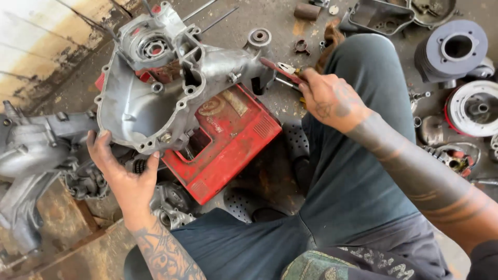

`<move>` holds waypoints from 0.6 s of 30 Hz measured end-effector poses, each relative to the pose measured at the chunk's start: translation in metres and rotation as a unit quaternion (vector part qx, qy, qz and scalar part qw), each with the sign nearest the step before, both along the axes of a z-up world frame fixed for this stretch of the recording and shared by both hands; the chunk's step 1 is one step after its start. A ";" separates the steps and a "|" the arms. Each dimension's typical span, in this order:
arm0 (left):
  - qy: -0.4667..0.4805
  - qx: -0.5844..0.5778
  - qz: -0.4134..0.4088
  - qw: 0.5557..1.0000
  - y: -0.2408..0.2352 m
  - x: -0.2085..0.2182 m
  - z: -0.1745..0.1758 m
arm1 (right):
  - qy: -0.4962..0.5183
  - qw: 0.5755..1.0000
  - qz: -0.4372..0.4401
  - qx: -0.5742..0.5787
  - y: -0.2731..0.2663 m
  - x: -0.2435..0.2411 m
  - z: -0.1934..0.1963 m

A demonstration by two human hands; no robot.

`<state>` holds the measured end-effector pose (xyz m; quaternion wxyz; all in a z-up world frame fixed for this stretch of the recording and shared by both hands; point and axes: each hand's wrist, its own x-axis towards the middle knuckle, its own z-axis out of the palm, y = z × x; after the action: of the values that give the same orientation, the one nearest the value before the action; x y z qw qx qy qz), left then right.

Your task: Repairing and cleaning a motorcycle engine crankcase using a brush and pliers

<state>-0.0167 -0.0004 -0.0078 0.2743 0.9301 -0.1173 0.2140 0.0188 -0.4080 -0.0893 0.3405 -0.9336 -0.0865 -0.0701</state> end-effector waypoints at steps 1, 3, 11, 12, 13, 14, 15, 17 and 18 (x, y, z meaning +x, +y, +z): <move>0.000 -0.003 0.008 1.000 -0.002 0.001 0.000 | 0.000 1.000 0.008 -0.003 0.003 0.012 0.001; -0.004 -0.001 -0.001 1.000 -0.003 0.003 0.001 | 0.027 0.998 0.034 -0.051 0.011 0.029 0.001; 0.015 0.003 0.011 1.000 -0.010 0.001 0.017 | 0.088 0.996 0.026 0.006 0.039 0.086 -0.022; 0.006 0.009 0.009 1.000 -0.010 0.004 0.020 | 0.106 0.993 0.041 0.020 0.034 0.084 -0.015; 0.005 0.005 0.010 1.000 -0.010 0.005 0.019 | 0.104 0.994 0.042 0.016 0.024 0.065 -0.023; 0.009 0.009 0.012 1.000 -0.010 0.004 0.020 | 0.080 0.997 0.018 -0.010 0.016 0.049 -0.032; 0.014 0.013 0.015 1.000 -0.010 0.003 0.021 | 0.056 0.998 -0.005 -0.035 0.007 0.034 -0.041; 0.012 0.035 0.016 0.999 -0.004 -0.004 0.017 | 0.072 0.996 -0.025 -0.049 0.003 0.016 -0.032; -0.007 0.052 0.004 0.999 -0.005 0.008 0.015 | 0.071 0.994 -0.059 -0.066 -0.004 0.018 -0.024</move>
<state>-0.0088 -0.0056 0.0067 0.2241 0.9419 -0.1268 0.2155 0.0368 -0.4122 -0.1131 0.2790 -0.9601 -0.0108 -0.0177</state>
